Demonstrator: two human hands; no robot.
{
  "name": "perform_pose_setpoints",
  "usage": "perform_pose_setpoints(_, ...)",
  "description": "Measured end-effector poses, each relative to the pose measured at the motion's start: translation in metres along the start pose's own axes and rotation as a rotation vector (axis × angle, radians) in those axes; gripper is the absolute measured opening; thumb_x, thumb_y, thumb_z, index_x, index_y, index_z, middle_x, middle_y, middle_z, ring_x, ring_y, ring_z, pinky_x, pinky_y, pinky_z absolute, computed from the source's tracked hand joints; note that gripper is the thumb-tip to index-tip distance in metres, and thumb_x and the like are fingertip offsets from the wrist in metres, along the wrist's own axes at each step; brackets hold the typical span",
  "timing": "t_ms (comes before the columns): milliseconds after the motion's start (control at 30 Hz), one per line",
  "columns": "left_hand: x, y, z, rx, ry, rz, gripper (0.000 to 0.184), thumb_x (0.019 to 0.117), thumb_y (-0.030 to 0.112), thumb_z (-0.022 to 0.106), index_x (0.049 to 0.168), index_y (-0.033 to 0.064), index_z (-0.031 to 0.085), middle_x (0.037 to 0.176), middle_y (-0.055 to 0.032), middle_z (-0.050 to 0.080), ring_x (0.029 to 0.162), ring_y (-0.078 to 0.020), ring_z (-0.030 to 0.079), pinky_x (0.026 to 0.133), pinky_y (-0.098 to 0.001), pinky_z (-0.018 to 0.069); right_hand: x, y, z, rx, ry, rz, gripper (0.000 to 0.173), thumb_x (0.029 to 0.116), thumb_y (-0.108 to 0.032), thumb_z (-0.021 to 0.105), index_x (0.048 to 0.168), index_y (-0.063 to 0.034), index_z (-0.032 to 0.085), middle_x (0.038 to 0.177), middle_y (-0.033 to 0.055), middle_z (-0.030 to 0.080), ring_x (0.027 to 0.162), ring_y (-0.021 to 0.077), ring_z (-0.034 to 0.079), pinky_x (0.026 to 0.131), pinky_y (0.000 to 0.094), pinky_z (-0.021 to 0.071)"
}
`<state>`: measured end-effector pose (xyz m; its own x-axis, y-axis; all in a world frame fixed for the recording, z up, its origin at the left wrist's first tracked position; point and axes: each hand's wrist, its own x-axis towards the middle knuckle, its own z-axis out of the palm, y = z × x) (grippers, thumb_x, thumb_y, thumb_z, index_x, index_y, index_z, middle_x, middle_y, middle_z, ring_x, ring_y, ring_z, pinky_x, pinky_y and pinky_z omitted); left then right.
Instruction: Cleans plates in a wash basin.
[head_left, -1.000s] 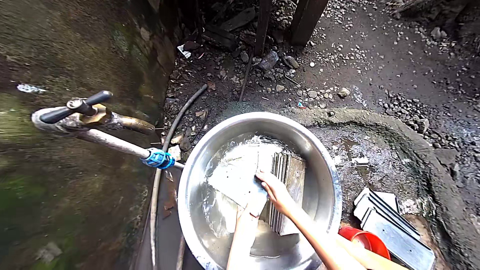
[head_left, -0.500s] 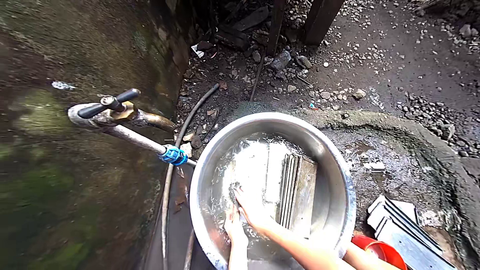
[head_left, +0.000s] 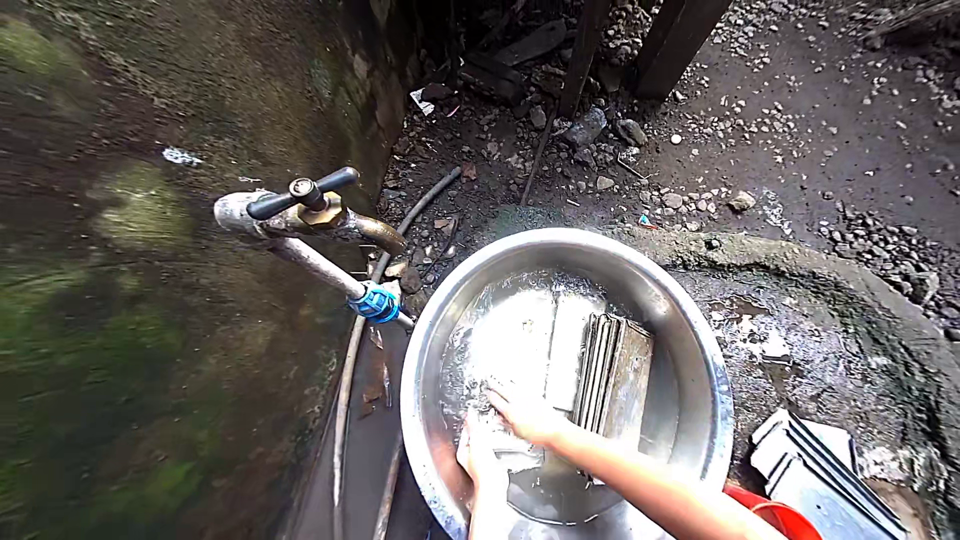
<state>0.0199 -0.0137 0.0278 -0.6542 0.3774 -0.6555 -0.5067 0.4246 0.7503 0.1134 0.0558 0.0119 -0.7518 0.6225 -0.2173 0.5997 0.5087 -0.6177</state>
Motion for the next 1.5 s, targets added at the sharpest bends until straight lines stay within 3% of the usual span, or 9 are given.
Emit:
perform_pose_setpoints(200,-0.004,0.012,0.0,-0.249,-0.087,-0.164,0.055,0.1124,0.042,0.027,0.148,0.0018,0.041,0.144,-0.0207,0.051,0.128,-0.0269,0.055,0.105,-0.046,0.0469,0.05,0.012,-0.028,0.153,0.211,0.505,0.05,0.1064,-0.01,0.038,0.155,-0.018,0.047,0.162,0.0165,0.04,0.15,0.037,0.036,0.12,0.0554,0.0313)
perform_pose_setpoints(267,-0.003,0.023,0.0,-0.351,-0.156,-0.152,0.054,0.1126,0.041,0.02,0.151,0.0067,0.037,0.142,-0.0175,0.051,0.124,-0.0224,0.056,0.102,-0.0425,0.0486,0.038,0.005,-0.005,0.213,0.33,0.311,0.045,0.1029,-0.012,0.045,0.146,-0.0085,0.057,0.158,0.0196,0.044,0.15,0.0371,0.037,0.122,0.0516,0.0311)
perform_pose_setpoints(433,0.011,0.008,0.0,-0.536,-0.215,-0.202,0.056,0.1107,0.046,0.019,0.146,0.0069,0.039,0.13,-0.0156,0.055,0.114,-0.0212,0.059,0.095,-0.0407,0.0519,0.015,0.013,0.012,0.204,-0.064,-0.399,0.035,0.1049,-0.016,0.052,0.136,-0.0087,0.066,0.152,0.0156,0.053,0.147,0.0386,0.041,0.12,0.0585,0.0309)
perform_pose_setpoints(633,0.007,0.016,0.002,-0.494,-0.18,-0.244,0.07,0.1075,0.058,0.01,0.156,0.0116,0.03,0.153,-0.0167,0.044,0.135,-0.0268,0.049,0.108,-0.0494,0.0444,0.054,-0.011,-0.014,0.149,0.137,0.383,0.048,0.1062,-0.022,0.042,0.153,-0.0113,0.049,0.161,0.0109,0.042,0.152,0.0301,0.033,0.125,0.0501,0.0226)
perform_pose_setpoints(867,0.003,0.019,0.001,-0.517,-0.145,-0.194,0.061,0.1102,0.05,0.017,0.153,0.0097,0.033,0.146,-0.0176,0.046,0.129,-0.0251,0.051,0.104,-0.044,0.0456,0.02,0.001,0.014,0.181,-0.042,-0.385,0.037,0.1045,-0.02,0.049,0.135,-0.0093,0.067,0.149,0.0105,0.057,0.146,0.0364,0.043,0.119,0.0628,0.0265)
perform_pose_setpoints(1067,0.016,0.013,-0.002,-0.458,-0.149,-0.139,0.068,0.1084,0.056,0.01,0.154,0.0108,0.032,0.151,-0.016,0.045,0.132,-0.0262,0.05,0.106,-0.0502,0.0448,0.059,-0.006,-0.016,0.116,0.12,0.283,0.044,0.1062,-0.02,0.044,0.149,-0.0158,0.054,0.16,0.0087,0.045,0.154,0.0327,0.03,0.124,0.0602,0.0168)
perform_pose_setpoints(1267,0.012,0.006,0.0,-0.525,-0.142,-0.108,0.06,0.1108,0.047,0.015,0.153,0.0081,0.032,0.147,-0.0191,0.045,0.13,-0.0261,0.05,0.105,-0.0458,0.0451,0.039,-0.013,0.018,0.115,-0.11,-0.346,0.036,0.1064,-0.024,0.047,0.132,-0.0071,0.067,0.146,0.0134,0.059,0.146,0.0359,0.044,0.119,0.0655,0.0224)
perform_pose_setpoints(1400,-0.014,0.061,-0.005,-0.52,-0.115,-0.41,0.058,0.112,0.043,0.009,0.16,0.0144,0.024,0.162,-0.0132,0.032,0.147,-0.0276,0.036,0.119,-0.0496,0.0293,0.054,0.001,-0.005,0.217,0.119,0.154,0.042,0.1088,-0.024,0.041,0.144,-0.0074,0.059,0.156,0.0152,0.049,0.149,0.0348,0.039,0.125,0.0578,0.0185)
perform_pose_setpoints(1500,0.008,0.02,-0.001,-0.402,-0.232,-0.05,0.068,0.1099,0.051,0.008,0.155,0.0035,0.029,0.15,-0.0223,0.044,0.133,-0.0294,0.051,0.105,-0.0493,0.0467,0.058,-0.011,-0.004,0.276,0.341,0.519,0.046,0.1091,-0.022,0.039,0.152,-0.0118,0.049,0.159,0.0147,0.044,0.151,0.0336,0.035,0.124,0.0532,0.0243)
